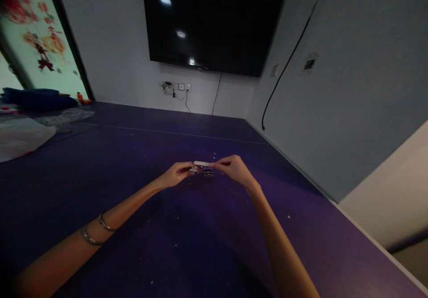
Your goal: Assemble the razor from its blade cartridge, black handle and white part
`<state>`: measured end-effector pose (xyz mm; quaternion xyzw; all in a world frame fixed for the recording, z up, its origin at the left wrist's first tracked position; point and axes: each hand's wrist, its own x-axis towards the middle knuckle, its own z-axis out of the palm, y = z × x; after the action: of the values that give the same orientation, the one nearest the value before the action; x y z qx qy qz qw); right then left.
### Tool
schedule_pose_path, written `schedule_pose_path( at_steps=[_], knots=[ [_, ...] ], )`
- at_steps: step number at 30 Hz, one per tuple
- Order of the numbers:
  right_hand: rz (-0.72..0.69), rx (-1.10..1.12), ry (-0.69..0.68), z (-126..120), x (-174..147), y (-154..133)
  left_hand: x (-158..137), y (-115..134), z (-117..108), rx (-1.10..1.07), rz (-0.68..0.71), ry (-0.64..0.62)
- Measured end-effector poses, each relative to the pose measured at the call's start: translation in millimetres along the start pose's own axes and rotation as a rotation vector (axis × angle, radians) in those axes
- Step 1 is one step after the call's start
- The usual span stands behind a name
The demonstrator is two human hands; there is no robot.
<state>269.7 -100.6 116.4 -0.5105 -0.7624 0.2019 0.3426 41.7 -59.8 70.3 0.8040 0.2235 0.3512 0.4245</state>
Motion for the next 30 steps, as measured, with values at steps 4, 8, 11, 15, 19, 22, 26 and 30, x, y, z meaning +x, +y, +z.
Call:
schedule_pose_path(
  at_steps=[4, 8, 11, 15, 19, 22, 26, 30],
  knots=[
    [-0.015, 0.049, -0.106, -0.3, -0.4, -0.5, 0.1, 1.1, -0.6, -0.002, -0.023, 0.004],
    [-0.008, 0.055, -0.044, -1.5, -0.3, -0.1, 0.6, 4.0, -1.4, -0.01, 0.003, 0.015],
    [0.004, 0.077, -0.071, -2.8, -0.6, 0.7, 1.1, 5.9, -1.7, -0.002, 0.029, 0.033],
    [0.013, 0.089, -0.129, -2.5, -0.8, 0.9, 1.5, 5.2, -1.9, -0.013, 0.042, 0.045],
    [0.006, 0.086, -0.071, -1.5, -0.3, 2.7, 1.6, 4.3, -1.7, -0.035, 0.049, 0.036],
    [0.011, 0.099, -0.14, -1.9, -0.4, 3.4, 1.6, 3.8, -1.6, -0.041, 0.043, 0.049],
    [0.002, 0.064, -0.073, -2.1, -0.6, 0.7, 1.3, 2.2, -1.8, -0.055, 0.032, 0.026],
    [-0.004, 0.04, -0.091, -1.2, -1.3, -4.8, 0.9, -0.6, -1.4, -0.043, 0.015, 0.012]
  ],
)
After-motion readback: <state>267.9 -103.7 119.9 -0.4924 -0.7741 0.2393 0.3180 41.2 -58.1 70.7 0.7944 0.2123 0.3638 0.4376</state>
